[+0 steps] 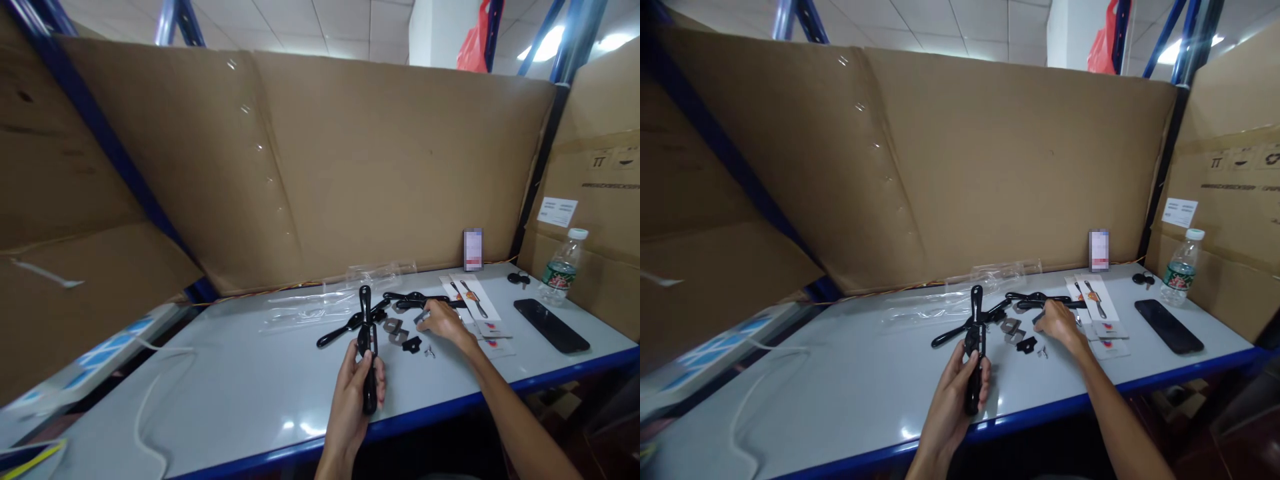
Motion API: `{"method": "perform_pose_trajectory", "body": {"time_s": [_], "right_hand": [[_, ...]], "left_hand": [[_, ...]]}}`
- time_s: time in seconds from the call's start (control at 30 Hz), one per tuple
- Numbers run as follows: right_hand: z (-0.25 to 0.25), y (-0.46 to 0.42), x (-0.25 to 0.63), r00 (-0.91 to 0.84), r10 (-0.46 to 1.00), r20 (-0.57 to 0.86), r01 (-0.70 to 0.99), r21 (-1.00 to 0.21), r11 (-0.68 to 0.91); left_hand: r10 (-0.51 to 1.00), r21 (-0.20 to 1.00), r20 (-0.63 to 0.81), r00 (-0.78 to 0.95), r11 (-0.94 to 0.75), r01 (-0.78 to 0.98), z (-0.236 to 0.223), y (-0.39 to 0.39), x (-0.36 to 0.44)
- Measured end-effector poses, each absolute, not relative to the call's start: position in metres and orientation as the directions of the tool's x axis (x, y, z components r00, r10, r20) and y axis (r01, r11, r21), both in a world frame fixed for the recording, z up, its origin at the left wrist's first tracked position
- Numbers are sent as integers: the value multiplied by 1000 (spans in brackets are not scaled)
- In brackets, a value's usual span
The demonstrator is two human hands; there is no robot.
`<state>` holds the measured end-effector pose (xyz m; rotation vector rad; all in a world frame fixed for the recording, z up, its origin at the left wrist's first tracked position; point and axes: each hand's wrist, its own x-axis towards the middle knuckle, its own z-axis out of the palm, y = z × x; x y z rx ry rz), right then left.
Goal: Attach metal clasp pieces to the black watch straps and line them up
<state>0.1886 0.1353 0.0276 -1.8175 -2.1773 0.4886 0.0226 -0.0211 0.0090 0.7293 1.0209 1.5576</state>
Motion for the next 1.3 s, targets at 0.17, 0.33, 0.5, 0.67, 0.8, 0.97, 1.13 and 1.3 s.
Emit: {"method": "perform_pose_trajectory", "body": {"time_s": [0.17,0.33,0.5,0.67,0.8,0.97,1.13,1.3], "right_hand": [[28,141,196,-212,975,61,806,-553,210],[38,125,189,-257,945,203,558,-767,317],[43,83,166,-419,906,55,-6,-998,57],[31,62,149,-346,932,109,-98,-992,80],[19,62,146,-313,940,132,-112,-989,101],[16,56,146,-379,920,105,-116,-991,65],[18,51,147,-404,909,99,-123,-991,53],[15,53,146,-412,906,96,-118,-992,52]], "left_hand": [[970,878,-101,-222,-17,-478,4,-20,20],[951,869,-155,-268,2,-495,3,-19,21],[959,874,-115,-260,-27,-485,5,-19,22],[962,885,-83,-258,-48,-464,3,-19,23],[964,896,-100,-248,-22,-444,2,-18,23],[961,908,-95,-258,-23,-419,3,-20,26],[958,905,-90,-272,-36,-425,2,-21,27],[962,914,-81,-262,-33,-404,-2,-20,27]]}}
